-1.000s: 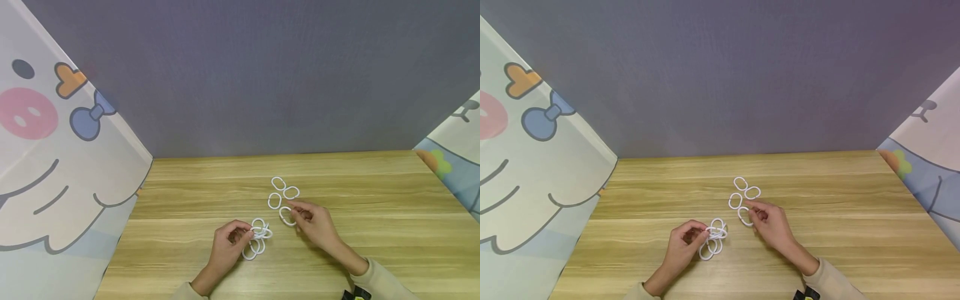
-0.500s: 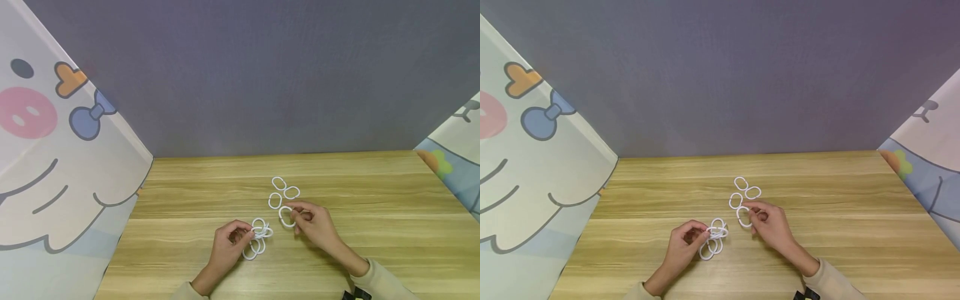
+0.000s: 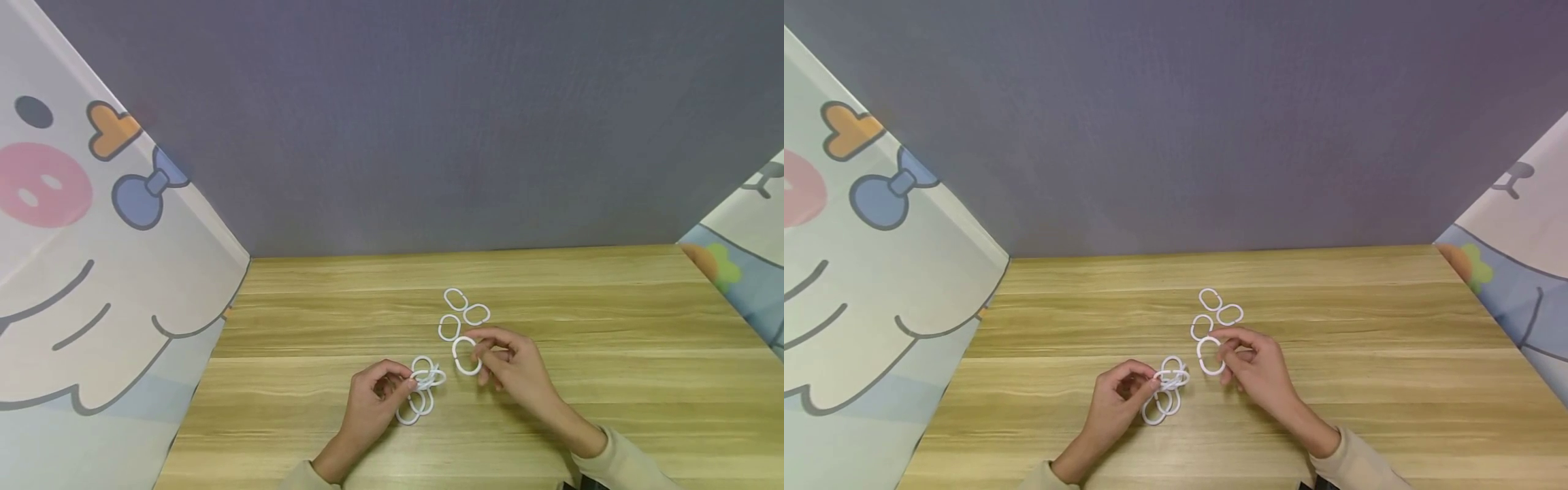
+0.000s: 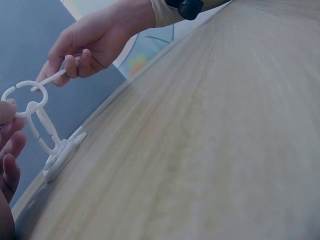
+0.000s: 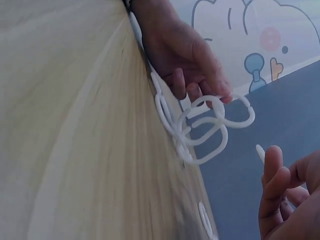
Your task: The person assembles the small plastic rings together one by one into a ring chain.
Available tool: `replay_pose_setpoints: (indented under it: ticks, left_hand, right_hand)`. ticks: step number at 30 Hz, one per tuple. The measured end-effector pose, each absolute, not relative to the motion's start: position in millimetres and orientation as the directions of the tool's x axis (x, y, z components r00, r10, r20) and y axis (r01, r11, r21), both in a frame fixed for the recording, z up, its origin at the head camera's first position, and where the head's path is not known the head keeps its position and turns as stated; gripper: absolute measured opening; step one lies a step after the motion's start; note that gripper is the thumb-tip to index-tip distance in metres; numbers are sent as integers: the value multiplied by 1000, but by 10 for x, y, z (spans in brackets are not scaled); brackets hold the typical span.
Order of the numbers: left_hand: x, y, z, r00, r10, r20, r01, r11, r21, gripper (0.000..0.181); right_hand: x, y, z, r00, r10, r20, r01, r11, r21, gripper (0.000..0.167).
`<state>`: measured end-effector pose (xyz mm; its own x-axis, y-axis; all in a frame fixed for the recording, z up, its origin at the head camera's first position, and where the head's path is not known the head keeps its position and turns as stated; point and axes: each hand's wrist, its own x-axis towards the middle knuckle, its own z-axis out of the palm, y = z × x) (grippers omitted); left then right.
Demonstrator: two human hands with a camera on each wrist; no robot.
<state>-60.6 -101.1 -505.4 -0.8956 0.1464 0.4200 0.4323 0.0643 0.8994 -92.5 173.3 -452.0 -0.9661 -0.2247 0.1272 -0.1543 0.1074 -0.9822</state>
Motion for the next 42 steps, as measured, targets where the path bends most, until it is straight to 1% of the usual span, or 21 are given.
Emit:
replay_pose_setpoints:
  ticks: [6,13,17,25,30,42]
  left_hand:
    - [-604,-1017,-5053,-895,154,419,431,61,900,12]
    - [-615,-1024,-5052,-889,160,430,443,56,895,8]
    - [-617,-1028,-5054,-886,165,432,446,57,893,8]
    - [-618,-1030,-5054,-872,170,460,474,55,879,10]
    - [-620,-1033,-5051,-876,177,448,465,64,883,9]
    - [-616,-1045,-5049,-879,195,434,456,80,887,9]
  right_hand:
    - [-884,1695,-4462,-969,-223,111,-133,85,-987,33]
    - [-841,1634,-4434,-962,-257,96,-113,52,-992,30]
    - [-820,1588,-4433,-958,-272,90,-105,40,-994,31]
    - [-788,1509,-4418,-949,-310,62,-79,41,-996,33]
    - [-769,1472,-4423,-946,-321,55,-71,37,-997,34]
    - [-777,1428,-4452,-930,-367,23,-48,60,-997,29]
